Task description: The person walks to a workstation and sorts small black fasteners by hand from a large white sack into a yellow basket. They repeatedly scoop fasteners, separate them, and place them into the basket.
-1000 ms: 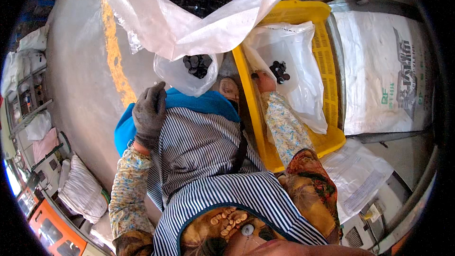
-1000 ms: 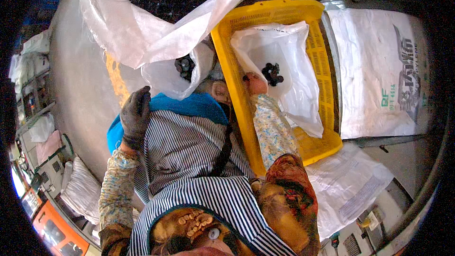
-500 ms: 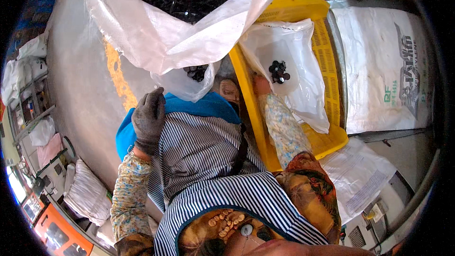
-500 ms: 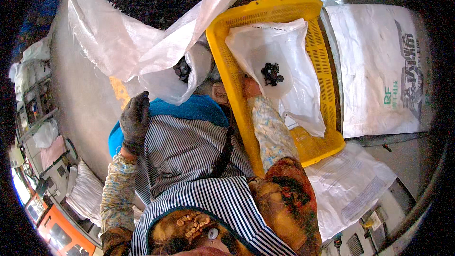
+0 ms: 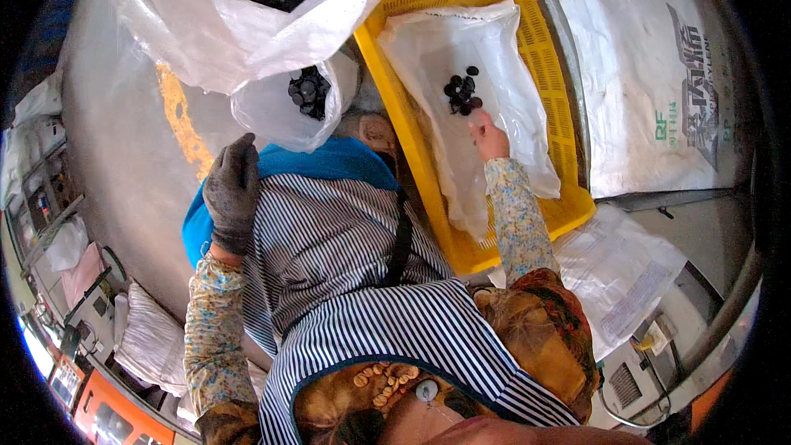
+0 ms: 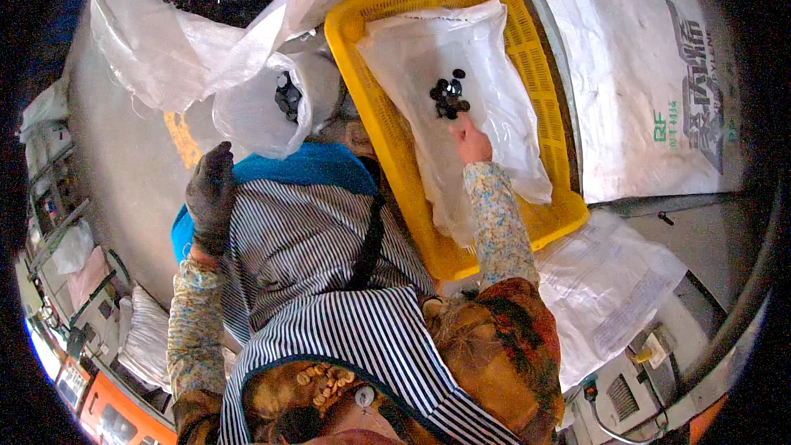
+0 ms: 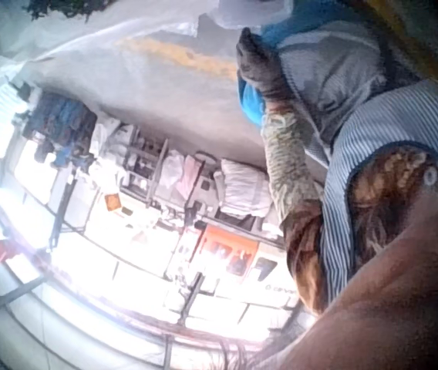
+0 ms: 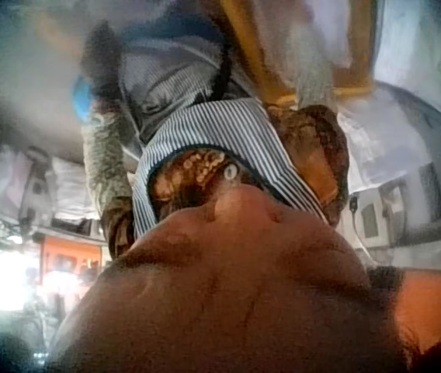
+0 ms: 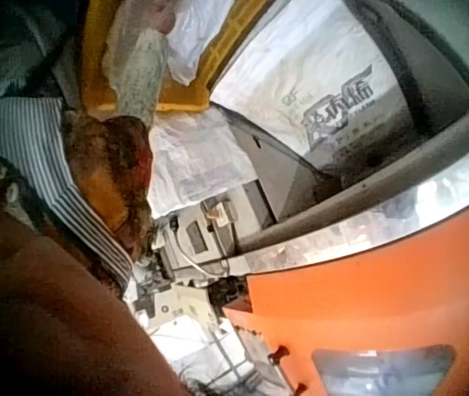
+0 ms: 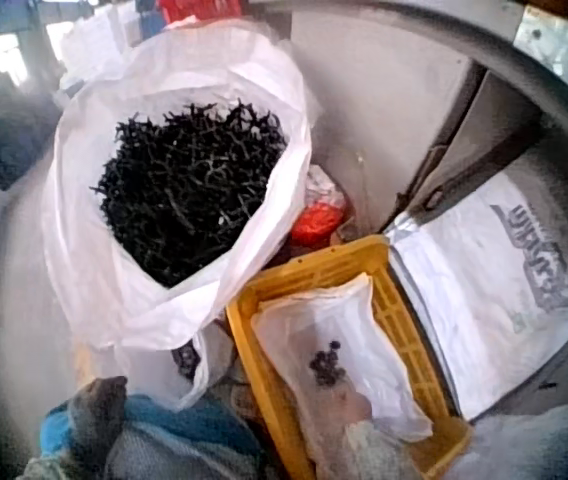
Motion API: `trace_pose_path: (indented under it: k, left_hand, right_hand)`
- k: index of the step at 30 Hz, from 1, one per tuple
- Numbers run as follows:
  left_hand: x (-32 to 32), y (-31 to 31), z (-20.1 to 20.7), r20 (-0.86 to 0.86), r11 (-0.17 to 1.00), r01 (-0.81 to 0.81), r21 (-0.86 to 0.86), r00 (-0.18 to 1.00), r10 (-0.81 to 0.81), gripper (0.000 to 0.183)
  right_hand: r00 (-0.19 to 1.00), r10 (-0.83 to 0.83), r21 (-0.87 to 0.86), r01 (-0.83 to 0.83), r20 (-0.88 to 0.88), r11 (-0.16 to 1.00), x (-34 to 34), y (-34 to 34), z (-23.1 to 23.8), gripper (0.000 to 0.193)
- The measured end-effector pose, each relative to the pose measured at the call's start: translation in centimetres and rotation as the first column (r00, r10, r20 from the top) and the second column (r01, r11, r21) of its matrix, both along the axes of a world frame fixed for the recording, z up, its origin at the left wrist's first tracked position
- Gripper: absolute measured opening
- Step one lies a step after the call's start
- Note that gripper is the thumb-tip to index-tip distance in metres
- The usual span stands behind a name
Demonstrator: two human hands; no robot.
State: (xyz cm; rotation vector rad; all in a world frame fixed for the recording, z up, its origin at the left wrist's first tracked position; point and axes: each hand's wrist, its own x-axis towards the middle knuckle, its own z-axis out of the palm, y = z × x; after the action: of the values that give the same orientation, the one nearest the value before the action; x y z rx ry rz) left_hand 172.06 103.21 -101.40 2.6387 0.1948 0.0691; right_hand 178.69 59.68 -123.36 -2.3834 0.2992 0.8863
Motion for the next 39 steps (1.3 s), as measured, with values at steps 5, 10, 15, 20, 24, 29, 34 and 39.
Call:
trace_pose_path:
  k: [5,10,15,20,24,29,34,39]
  left_hand:
    - [0.3,0.2,-0.3,0.012,0.998,0.061,0.004,0.998,-0.061,0.022]
    - [0.1,0.2,-1.3,-0.008,0.996,0.053,0.066,0.999,-0.053,0.023]
    - [-0.9,1.4,-2.5,0.012,0.997,0.018,-0.079,1.000,-0.017,0.022]
    - [-0.1,0.2,-1.3,-0.052,0.995,0.018,-0.093,0.998,-0.023,0.023]
    - [0.4,-1.1,-0.4,-0.008,0.997,0.077,-0.016,0.997,-0.078,0.023]
    - [0.6,-0.7,-0.8,-0.019,0.989,0.147,0.024,0.989,-0.147,0.022]
    - [0.4,0.8,-2.5,0.000,0.984,0.122,-0.126,0.992,-0.123,0.022]
    - [0.9,-0.5,-1.4,-0.031,0.991,0.133,0.018,0.991,-0.132,0.022]
  right_hand:
    - [0.967,0.134,0.414,-0.033,-0.217,0.909,-10.8,-0.9,-7.2,0.047]
    - [0.950,0.266,0.318,-0.204,-0.164,0.926,-14.2,0.3,-11.7,0.042]
    - [0.887,-0.184,-0.208,0.293,0.424,0.933,-9.0,-6.6,-7.3,0.043]
    - [0.922,-0.142,-0.848,0.387,0.360,0.362,-8.7,-17.9,-7.3,0.041]
    - [0.889,-0.410,-0.590,0.445,0.202,0.674,-9.4,-18.5,-9.1,0.041]
    - [0.870,-0.471,-0.313,0.493,0.149,0.812,-13.4,-10.2,-10.7,0.040]
    - [0.862,-0.503,-0.156,0.507,0.071,0.848,-14.8,-5.5,-11.5,0.040]
    - [0.833,-0.548,-0.146,0.553,0.081,0.820,-12.5,-7.2,-12.4,0.040]
